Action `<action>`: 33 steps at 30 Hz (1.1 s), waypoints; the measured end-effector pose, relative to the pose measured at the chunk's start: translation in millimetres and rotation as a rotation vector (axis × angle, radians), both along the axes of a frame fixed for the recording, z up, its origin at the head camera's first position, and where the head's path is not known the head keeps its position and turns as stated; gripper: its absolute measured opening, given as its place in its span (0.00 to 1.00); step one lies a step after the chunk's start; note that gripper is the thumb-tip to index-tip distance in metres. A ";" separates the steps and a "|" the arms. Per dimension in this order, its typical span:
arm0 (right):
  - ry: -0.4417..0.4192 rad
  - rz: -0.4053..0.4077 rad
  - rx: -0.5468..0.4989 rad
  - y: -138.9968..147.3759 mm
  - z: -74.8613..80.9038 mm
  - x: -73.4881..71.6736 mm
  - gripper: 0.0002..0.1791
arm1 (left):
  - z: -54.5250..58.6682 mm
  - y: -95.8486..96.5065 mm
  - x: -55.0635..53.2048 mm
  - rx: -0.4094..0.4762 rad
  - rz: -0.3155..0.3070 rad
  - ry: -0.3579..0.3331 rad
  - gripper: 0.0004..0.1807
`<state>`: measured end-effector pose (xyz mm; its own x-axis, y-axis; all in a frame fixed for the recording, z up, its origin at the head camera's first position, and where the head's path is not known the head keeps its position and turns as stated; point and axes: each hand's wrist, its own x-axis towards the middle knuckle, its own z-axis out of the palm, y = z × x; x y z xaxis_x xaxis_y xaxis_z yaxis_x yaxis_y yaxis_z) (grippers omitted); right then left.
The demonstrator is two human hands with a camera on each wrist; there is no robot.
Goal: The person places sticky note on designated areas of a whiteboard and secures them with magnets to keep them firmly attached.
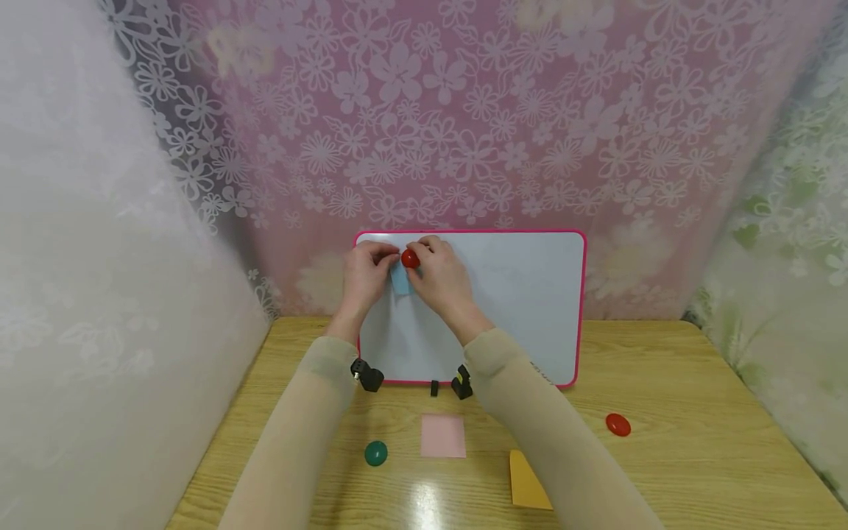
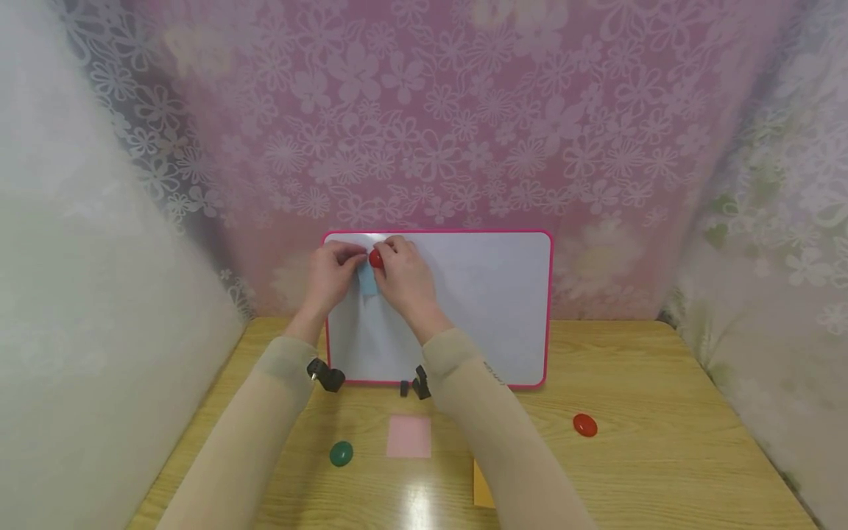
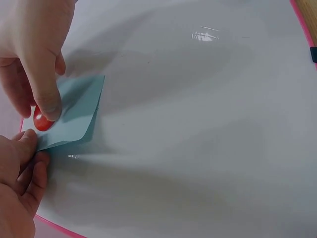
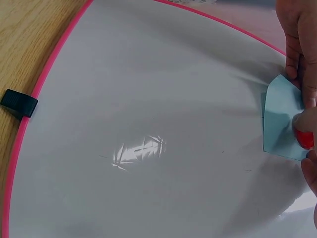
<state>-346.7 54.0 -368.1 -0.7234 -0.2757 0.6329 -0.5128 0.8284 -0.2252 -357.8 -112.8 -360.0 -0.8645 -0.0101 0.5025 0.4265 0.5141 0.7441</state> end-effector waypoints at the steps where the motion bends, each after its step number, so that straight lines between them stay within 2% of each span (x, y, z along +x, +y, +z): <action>1: 0.001 0.001 -0.002 0.3 -0.1 0.1 0.23 | 0.0 0.2 0.2 0.001 0.002 0.002 0.07; 10: 0.024 0.008 -0.013 3.4 -1.6 -0.4 0.23 | -3.2 -2.1 1.0 0.028 0.022 0.024 0.07; 17: 0.008 -0.006 -0.009 5.5 -0.6 0.0 0.24 | -5.1 -3.8 0.0 0.039 0.029 0.041 0.06; 29: 0.018 0.003 -0.026 8.6 -2.6 4.3 0.22 | -7.3 -5.2 4.9 0.047 0.016 0.050 0.07; 33: 0.019 0.012 -0.030 9.0 -3.9 6.4 0.21 | -9.8 -5.5 5.9 0.048 0.009 0.073 0.07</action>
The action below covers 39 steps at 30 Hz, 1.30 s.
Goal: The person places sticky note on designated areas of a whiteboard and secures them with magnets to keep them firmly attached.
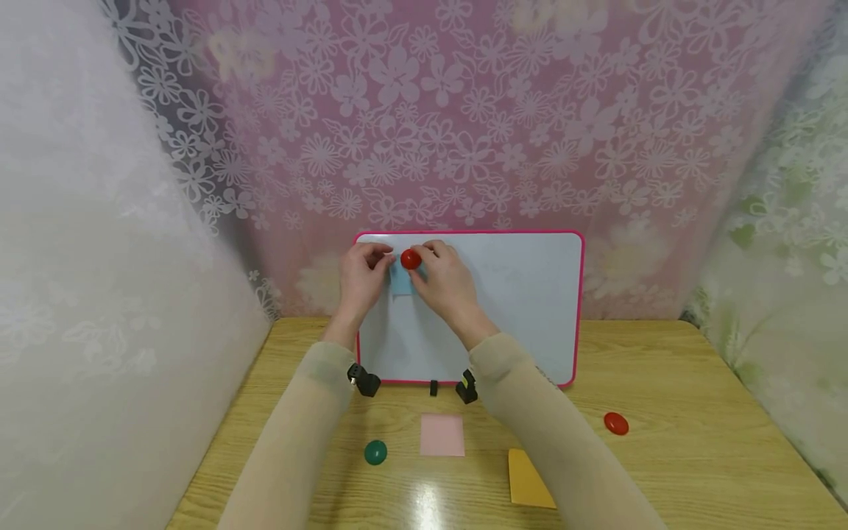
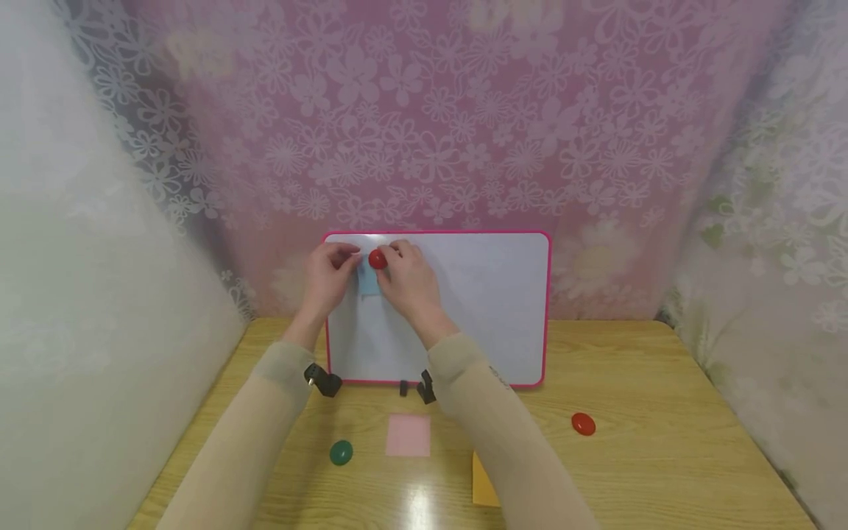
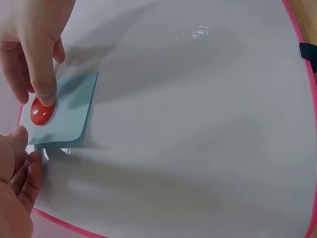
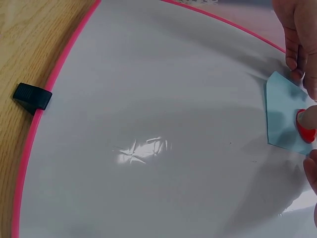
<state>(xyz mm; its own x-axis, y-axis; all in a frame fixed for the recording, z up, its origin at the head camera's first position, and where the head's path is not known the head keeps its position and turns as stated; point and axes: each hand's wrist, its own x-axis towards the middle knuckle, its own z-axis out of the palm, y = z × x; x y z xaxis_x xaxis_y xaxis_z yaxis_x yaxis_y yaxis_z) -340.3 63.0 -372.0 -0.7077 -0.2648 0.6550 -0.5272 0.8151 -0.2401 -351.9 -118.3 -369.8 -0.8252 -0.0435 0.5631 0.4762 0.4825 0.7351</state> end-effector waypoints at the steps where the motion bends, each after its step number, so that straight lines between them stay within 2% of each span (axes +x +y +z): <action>1: 0.001 0.001 0.000 0.1 -0.3 0.4 0.21 | -0.6 -0.1 0.2 0.001 0.001 0.005 0.08; 4: 0.006 0.005 -0.007 1.0 -0.9 1.6 0.21 | -2.3 -0.4 0.4 -0.001 0.008 0.007 0.08; 13: -0.010 -0.002 -0.020 6.3 -2.4 3.7 0.22 | -7.5 -2.3 6.2 -0.007 0.010 -0.051 0.10; 20: -0.010 0.006 -0.029 10.7 -3.9 5.8 0.23 | -12.0 -3.4 8.1 0.005 -0.011 -0.035 0.10; 28: 0.001 0.019 -0.036 18.5 -7.8 10.6 0.22 | -17.6 -4.0 10.8 0.011 -0.003 -0.044 0.10; 39: 0.014 0.049 -0.062 31.2 -11.5 18.2 0.22 | -20.5 -4.9 19.9 0.016 -0.010 -0.032 0.10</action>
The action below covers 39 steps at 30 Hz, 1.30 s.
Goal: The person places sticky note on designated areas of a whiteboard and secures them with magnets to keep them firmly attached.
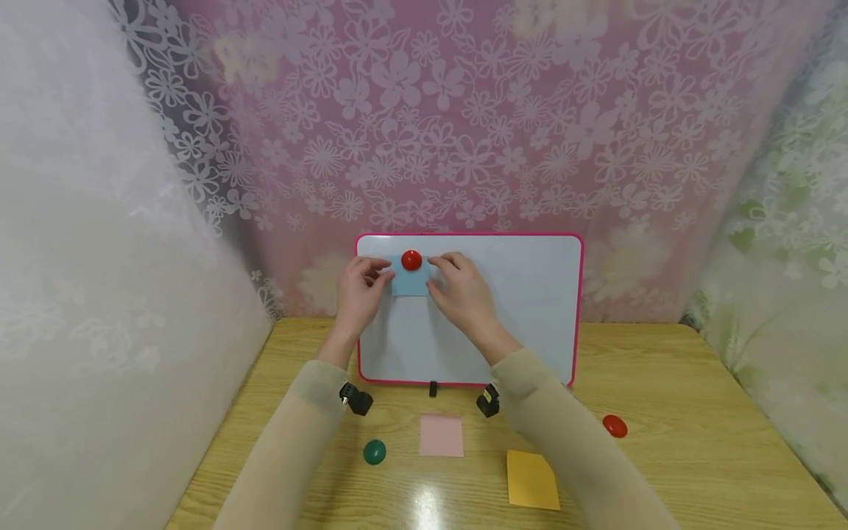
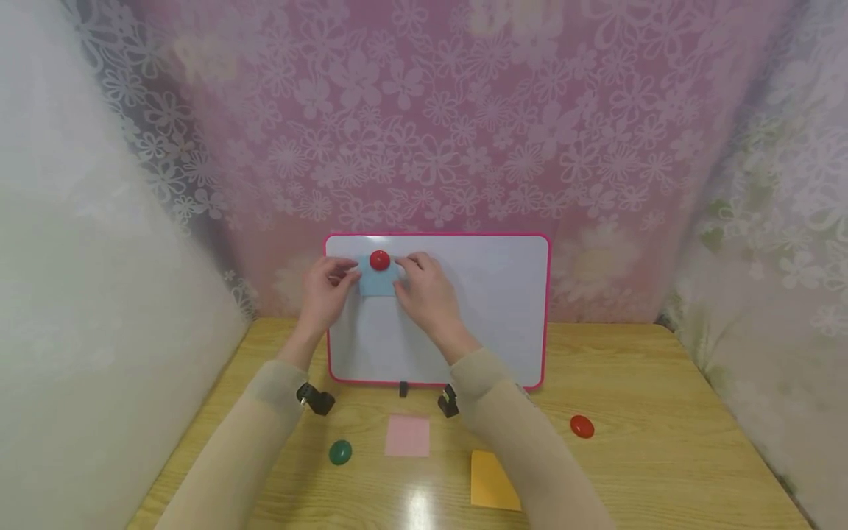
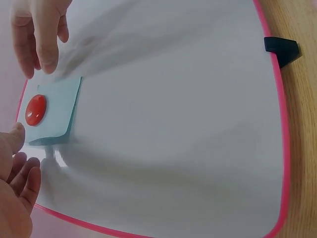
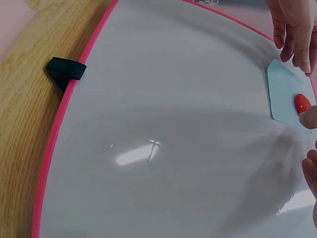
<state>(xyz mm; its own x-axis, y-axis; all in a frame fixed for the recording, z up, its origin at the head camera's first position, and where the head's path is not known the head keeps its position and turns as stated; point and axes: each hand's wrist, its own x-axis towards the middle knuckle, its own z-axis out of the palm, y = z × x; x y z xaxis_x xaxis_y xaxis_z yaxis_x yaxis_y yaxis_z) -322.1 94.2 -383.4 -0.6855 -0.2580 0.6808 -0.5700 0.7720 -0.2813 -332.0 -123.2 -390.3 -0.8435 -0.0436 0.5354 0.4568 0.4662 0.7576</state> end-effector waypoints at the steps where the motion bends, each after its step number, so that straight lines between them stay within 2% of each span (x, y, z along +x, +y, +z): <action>1: -0.002 0.001 -0.001 0.8 -0.6 0.2 0.22 | -0.8 -0.5 0.6 -0.001 0.000 0.003 0.10; 10: -0.027 0.000 -0.023 14.6 -7.5 7.1 0.21 | -5.7 -3.7 11.2 -0.015 -0.022 0.018 0.09; 19: -0.009 0.031 -0.037 28.7 -14.8 13.7 0.21 | -14.2 -8.6 20.8 0.006 -0.058 0.035 0.08; 25: -0.004 0.045 -0.033 36.1 -18.2 20.1 0.20 | -18.9 -11.5 26.8 -0.025 -0.064 0.068 0.07; 34: 0.001 0.076 -0.026 52.0 -29.2 31.9 0.19 | -28.0 -12.0 46.5 -0.092 -0.108 0.008 0.11; 39: 0.015 0.106 -0.036 61.4 -35.2 39.1 0.19 | -33.2 -14.3 56.2 -0.127 -0.130 0.014 0.11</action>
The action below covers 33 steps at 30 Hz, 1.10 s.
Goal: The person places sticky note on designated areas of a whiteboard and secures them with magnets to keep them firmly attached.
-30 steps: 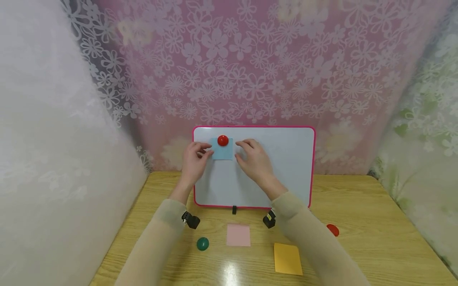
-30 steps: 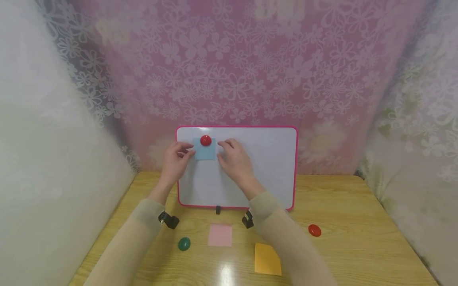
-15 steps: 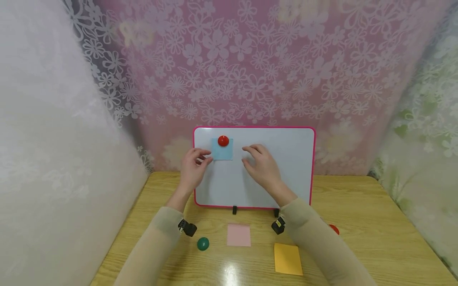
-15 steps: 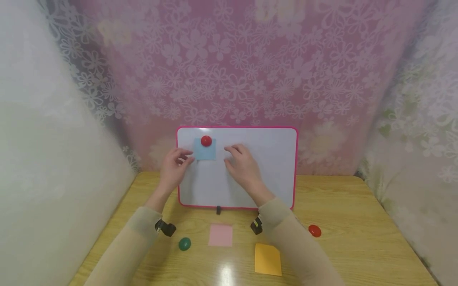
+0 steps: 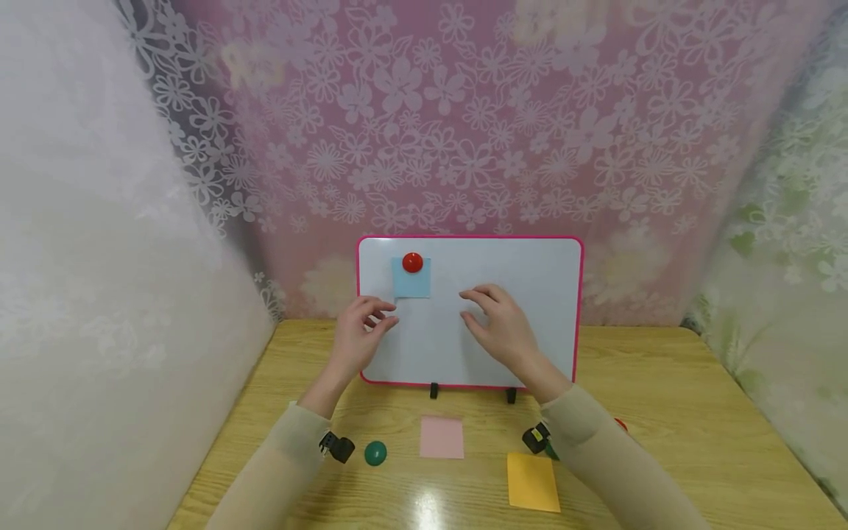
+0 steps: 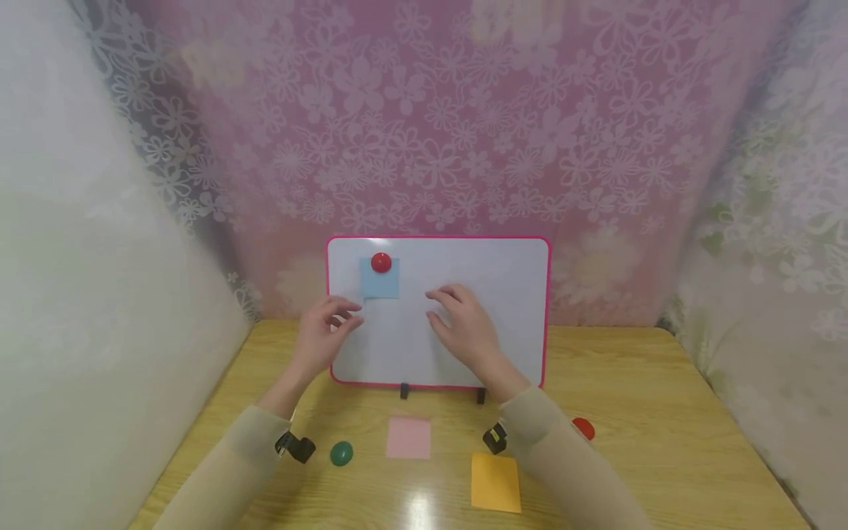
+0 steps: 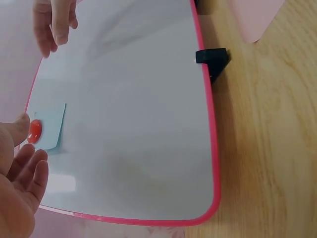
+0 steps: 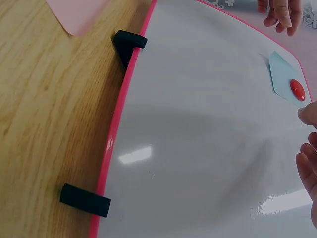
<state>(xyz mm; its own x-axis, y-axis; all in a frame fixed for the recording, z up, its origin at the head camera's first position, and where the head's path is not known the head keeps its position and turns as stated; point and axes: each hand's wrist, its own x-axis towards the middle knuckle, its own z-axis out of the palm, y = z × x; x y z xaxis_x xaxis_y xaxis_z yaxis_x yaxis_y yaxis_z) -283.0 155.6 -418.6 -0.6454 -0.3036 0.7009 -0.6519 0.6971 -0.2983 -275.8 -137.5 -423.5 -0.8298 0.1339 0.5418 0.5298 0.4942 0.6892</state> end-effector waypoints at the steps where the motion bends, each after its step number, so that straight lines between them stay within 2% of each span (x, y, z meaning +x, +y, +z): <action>1: -0.002 0.006 -0.003 1.6 -0.6 1.9 0.19 | -1.2 -0.7 1.9 -0.003 -0.008 0.001 0.11; 8: -0.058 0.026 0.008 12.7 -6.5 16.5 0.18 | -11.7 -6.7 14.9 -0.026 -0.053 -0.019 0.11; 15: -0.072 0.031 0.040 24.2 -13.8 27.4 0.17 | -25.3 -14.7 19.3 -0.040 -0.097 -0.011 0.10; 19: -0.077 0.046 0.044 30.5 -17.0 31.7 0.18 | -29.4 -19.1 23.0 -0.044 -0.119 -0.046 0.10; 30: -0.091 0.081 0.068 47.9 -30.6 40.4 0.17 | -43.4 -34.3 32.8 -0.089 -0.109 -0.152 0.12; 33: -0.106 0.091 0.067 51.8 -33.8 42.9 0.17 | -47.0 -37.7 35.3 -0.102 -0.112 -0.160 0.13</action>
